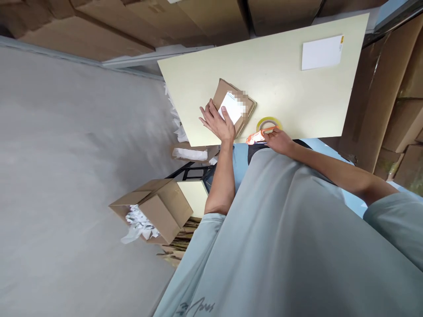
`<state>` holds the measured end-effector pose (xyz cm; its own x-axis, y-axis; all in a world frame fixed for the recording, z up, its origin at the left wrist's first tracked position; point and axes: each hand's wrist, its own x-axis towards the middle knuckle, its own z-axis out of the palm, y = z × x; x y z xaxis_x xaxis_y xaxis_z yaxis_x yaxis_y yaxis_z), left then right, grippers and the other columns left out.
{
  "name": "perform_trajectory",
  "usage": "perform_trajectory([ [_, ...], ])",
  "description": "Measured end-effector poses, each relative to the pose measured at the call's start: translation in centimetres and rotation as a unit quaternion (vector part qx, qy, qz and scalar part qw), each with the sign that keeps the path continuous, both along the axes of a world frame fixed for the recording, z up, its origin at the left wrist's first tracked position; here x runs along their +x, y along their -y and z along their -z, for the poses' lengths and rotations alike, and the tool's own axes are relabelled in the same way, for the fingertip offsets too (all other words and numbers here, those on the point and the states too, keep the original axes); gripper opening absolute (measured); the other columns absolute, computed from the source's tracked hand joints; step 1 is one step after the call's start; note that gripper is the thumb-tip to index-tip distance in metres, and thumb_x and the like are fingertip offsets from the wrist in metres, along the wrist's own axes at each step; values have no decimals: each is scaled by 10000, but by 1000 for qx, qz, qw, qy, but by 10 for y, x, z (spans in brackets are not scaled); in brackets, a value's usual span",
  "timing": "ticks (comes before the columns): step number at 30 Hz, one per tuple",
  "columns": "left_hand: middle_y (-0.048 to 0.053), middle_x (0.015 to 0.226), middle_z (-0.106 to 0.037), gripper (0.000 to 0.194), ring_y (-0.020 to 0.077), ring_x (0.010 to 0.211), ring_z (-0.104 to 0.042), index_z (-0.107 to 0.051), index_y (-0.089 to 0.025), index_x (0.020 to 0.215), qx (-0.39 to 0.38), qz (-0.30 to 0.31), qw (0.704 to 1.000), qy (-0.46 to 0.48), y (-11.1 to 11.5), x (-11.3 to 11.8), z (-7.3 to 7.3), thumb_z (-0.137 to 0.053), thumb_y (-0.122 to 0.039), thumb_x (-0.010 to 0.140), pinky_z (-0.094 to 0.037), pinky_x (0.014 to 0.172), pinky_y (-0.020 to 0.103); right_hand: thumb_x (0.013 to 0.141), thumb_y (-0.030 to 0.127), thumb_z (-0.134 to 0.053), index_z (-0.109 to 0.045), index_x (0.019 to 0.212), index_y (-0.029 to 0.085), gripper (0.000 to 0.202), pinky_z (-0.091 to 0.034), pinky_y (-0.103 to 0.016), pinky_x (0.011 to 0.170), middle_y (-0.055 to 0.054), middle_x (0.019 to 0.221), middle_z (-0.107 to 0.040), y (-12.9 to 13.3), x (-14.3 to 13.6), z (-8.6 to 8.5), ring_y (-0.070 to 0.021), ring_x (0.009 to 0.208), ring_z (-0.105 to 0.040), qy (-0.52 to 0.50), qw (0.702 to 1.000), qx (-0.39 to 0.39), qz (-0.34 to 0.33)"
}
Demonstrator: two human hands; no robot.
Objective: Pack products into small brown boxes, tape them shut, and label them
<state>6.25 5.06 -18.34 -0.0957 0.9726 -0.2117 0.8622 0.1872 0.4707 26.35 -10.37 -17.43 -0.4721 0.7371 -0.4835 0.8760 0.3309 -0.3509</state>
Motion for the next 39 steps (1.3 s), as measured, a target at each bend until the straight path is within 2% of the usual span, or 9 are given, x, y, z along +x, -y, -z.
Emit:
perform_trajectory([
  [7, 128, 1857, -420, 735, 339, 1832, -79, -505, -273, 1745, -6, -7, 1000, 23, 1, 0, 6, -484, -684, 1136, -85, 1485, 654, 1128, 183, -435, -611, 1532, -36, 492, -454, -484, 1093, -248, 1156, -857, 17, 90, 0, -332, 1062, -791, 60, 997, 25, 50],
  [12, 118, 1854, -428, 726, 319, 1834, -80, -483, -278, 1758, 1, -1, 1000, 8, 0, 0, 6, -435, -674, 1152, -74, 1487, 644, 1242, 339, -155, -681, 1396, -113, 710, -443, -491, 1109, -318, 1165, -831, -41, 141, 1, -289, 1114, -788, 108, 988, 17, 110],
  [16, 136, 1867, -406, 724, 332, 1833, -86, -480, -264, 1756, -18, 6, 1000, 15, 1, 2, -1, -432, -661, 1153, -58, 1483, 662, 1248, 363, -27, -743, 1274, -80, 842, -403, -501, 1195, -301, 1146, -844, -108, 123, 18, -241, 1183, -766, 31, 986, 33, 158],
  [20, 140, 1849, -438, 663, 322, 1825, -156, -493, -239, 1751, -24, 47, 998, -20, -6, -7, -10, -442, -545, 1165, -29, 1489, 627, 1230, 269, -191, -684, 1372, -73, 617, -417, -540, 1222, -256, 1178, -846, -136, 105, 34, -264, 1198, -754, 42, 991, 41, 116],
  [24, 100, 1875, -402, 597, 330, 1835, -47, -558, -294, 1706, -39, 98, 993, -47, -24, -11, -19, -523, -505, 1148, 62, 1467, 662, 1143, 215, -437, -634, 1468, -29, 452, -468, -540, 1199, -213, 1215, -843, -122, 97, 31, -292, 1109, -784, 116, 991, 65, 21],
  [27, 66, 1886, -386, 537, 304, 1837, 31, -614, -279, 1648, -29, 153, 987, -48, -25, 3, -24, -497, -490, 1169, 114, 1463, 640, 1114, 130, -420, -626, 1481, -12, 444, -475, -502, 1184, -187, 1183, -850, -101, 68, 18, -277, 1079, -796, 127, 990, 60, -26],
  [30, 89, 1884, -391, 565, 274, 1839, -22, -565, -171, 1670, -27, 192, 981, -28, -5, 20, -20, -422, -444, 1197, 96, 1483, 580, 1096, 41, -351, -592, 1534, -38, 507, -466, -485, 1172, -196, 1164, -855, -79, 22, 1, -276, 1045, -817, 106, 993, 30, -42],
  [34, 129, 1873, -403, 575, 228, 1833, -86, -646, -153, 1530, -43, 144, 981, 126, 28, 18, -8, -525, -583, 1168, 60, 1489, 527, 1046, -11, -339, -518, 1616, -85, 602, -478, -500, 1132, -249, 1217, -838, -55, -23, -11, -314, 1077, -823, 46, 999, 2, -18],
  [39, 125, 1804, -514, 543, 235, 1823, -140, -734, -190, 1331, -69, 152, 962, 215, 38, 0, -4, -660, -672, 1092, 34, 1492, 481, 1053, 18, -327, -572, 1538, -104, 556, -439, -507, 1147, -279, 1185, -832, -29, -22, -9, -323, 1055, -804, 22, 1000, -7, -19],
])
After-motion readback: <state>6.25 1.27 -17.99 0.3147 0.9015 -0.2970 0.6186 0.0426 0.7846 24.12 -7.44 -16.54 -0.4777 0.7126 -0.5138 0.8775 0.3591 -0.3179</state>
